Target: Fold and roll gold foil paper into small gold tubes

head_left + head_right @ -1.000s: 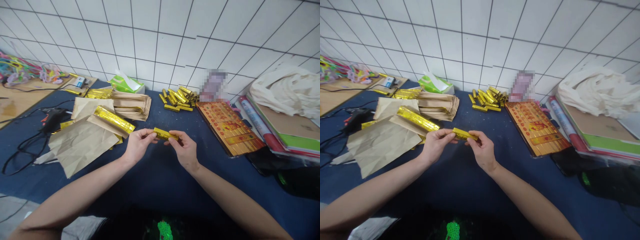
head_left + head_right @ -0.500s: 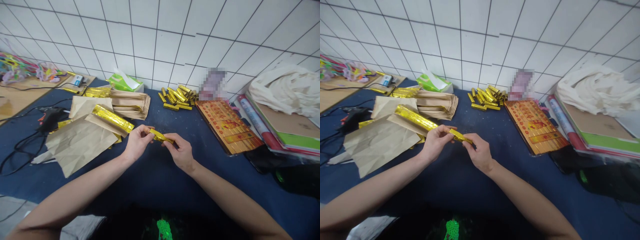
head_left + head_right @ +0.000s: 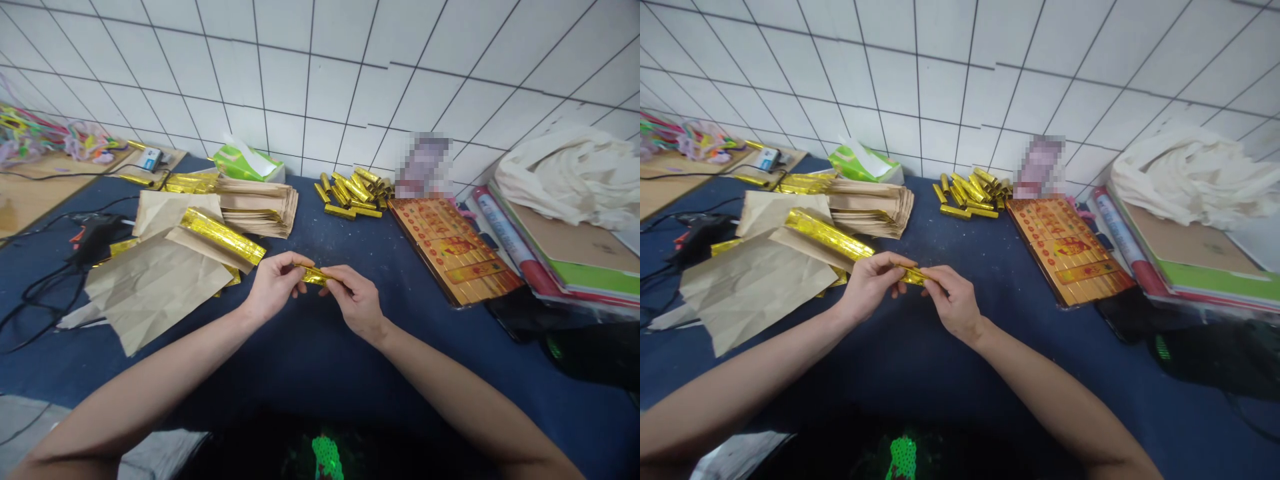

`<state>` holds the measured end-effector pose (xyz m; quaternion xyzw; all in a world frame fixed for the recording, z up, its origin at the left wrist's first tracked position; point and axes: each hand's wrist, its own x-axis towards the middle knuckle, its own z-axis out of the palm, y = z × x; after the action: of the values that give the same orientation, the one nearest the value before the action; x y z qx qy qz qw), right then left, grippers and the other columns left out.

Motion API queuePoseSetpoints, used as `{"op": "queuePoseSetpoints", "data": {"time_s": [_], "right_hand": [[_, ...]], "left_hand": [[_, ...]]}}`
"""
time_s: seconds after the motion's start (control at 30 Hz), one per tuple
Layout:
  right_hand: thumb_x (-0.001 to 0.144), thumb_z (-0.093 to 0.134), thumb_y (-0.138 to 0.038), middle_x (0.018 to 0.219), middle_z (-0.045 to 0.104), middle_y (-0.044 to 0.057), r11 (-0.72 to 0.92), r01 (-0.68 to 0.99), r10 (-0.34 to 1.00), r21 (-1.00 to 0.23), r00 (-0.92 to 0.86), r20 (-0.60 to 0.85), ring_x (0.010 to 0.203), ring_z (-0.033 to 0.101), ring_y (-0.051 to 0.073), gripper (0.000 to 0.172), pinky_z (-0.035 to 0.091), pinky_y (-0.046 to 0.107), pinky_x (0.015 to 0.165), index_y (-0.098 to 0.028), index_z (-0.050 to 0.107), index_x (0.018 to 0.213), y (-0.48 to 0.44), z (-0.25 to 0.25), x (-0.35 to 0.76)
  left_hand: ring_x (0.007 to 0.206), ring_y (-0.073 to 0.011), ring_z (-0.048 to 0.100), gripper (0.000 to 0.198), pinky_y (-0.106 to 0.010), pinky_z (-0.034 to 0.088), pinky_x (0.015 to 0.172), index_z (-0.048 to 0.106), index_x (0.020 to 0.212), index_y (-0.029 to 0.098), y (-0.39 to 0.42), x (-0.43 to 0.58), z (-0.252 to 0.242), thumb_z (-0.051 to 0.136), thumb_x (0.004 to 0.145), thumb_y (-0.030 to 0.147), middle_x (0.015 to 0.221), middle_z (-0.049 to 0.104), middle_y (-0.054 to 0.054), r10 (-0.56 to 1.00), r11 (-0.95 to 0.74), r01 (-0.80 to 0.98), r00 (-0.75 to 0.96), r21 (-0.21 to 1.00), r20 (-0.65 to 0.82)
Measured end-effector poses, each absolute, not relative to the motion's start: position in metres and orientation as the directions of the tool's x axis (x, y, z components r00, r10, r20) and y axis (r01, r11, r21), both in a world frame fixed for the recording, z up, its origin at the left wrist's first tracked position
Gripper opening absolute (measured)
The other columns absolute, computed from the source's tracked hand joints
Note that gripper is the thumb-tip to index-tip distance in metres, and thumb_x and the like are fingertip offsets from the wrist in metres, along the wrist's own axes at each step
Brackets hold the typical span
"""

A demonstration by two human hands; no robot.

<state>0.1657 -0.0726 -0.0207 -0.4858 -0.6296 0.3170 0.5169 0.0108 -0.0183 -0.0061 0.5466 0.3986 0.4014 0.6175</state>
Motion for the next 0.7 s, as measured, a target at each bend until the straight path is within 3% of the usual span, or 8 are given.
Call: {"op": "queuePoseSetpoints", "data": {"time_s": [0.17, 0.37, 0.57, 0.7], "right_hand": [[0.084, 0.050, -0.030, 0.087, 0.062, 0.001, 0.226, 0.187, 0.965, -0.956, 0.093, 0.247, 0.059, 0.062, 0.011, 0.018, 0.052, 0.028, 0.060, -0.023, 0.064, 0.092, -0.0679, -0.0229, 0.1689], [0.084, 0.051, -0.034, 0.062, 0.062, -0.001, 0.124, 0.032, 0.979, -0.992, 0.160, 0.128, 0.052, 0.061, 0.012, 0.020, 0.052, 0.027, 0.055, -0.019, 0.063, 0.090, -0.0644, -0.0258, 0.1696], [0.083, 0.052, -0.027, 0.084, 0.060, 0.001, 0.248, 0.105, 0.957, -0.963, 0.127, 0.260, 0.058, 0.061, 0.011, 0.013, 0.052, 0.027, 0.056, -0.023, 0.063, 0.089, -0.0673, -0.0245, 0.1682], [0.081, 0.054, -0.019, 0.107, 0.057, 0.006, 0.426, 0.388, 0.865, -0.817, 0.091, 0.494, 0.098, 0.058, 0.019, 0.017, 0.049, 0.038, 0.083, -0.024, 0.063, 0.095, -0.0690, -0.0247, 0.1689]], "left_hand": [[0.046, -0.0098, 0.057, 0.020, -0.019, 0.046, 0.041, 0.063, 0.085, 0.011, -0.0199, 0.0100, -0.0002, 0.062, 0.070, 0.024, 0.055, 0.061, 0.000, 0.885, 0.149, -0.128, 0.461, 0.980, -0.074], [0.053, -0.0133, 0.064, 0.029, -0.024, 0.054, 0.050, 0.060, 0.093, 0.010, -0.0216, 0.0114, 0.0019, 0.066, 0.070, 0.027, 0.071, 0.067, -0.003, 0.884, 0.118, -0.139, 0.466, 0.983, -0.040], [0.055, -0.0139, 0.065, 0.026, -0.022, 0.053, 0.049, 0.061, 0.088, 0.011, -0.0224, 0.0119, -0.0002, 0.066, 0.071, 0.029, 0.070, 0.067, -0.003, 0.888, 0.133, -0.163, 0.458, 0.978, -0.044], [0.056, -0.0145, 0.066, 0.028, -0.022, 0.053, 0.049, 0.061, 0.085, 0.010, -0.0246, 0.0138, -0.0007, 0.068, 0.069, 0.032, 0.069, 0.067, -0.004, 0.898, 0.172, -0.145, 0.430, 0.974, -0.094]]}}
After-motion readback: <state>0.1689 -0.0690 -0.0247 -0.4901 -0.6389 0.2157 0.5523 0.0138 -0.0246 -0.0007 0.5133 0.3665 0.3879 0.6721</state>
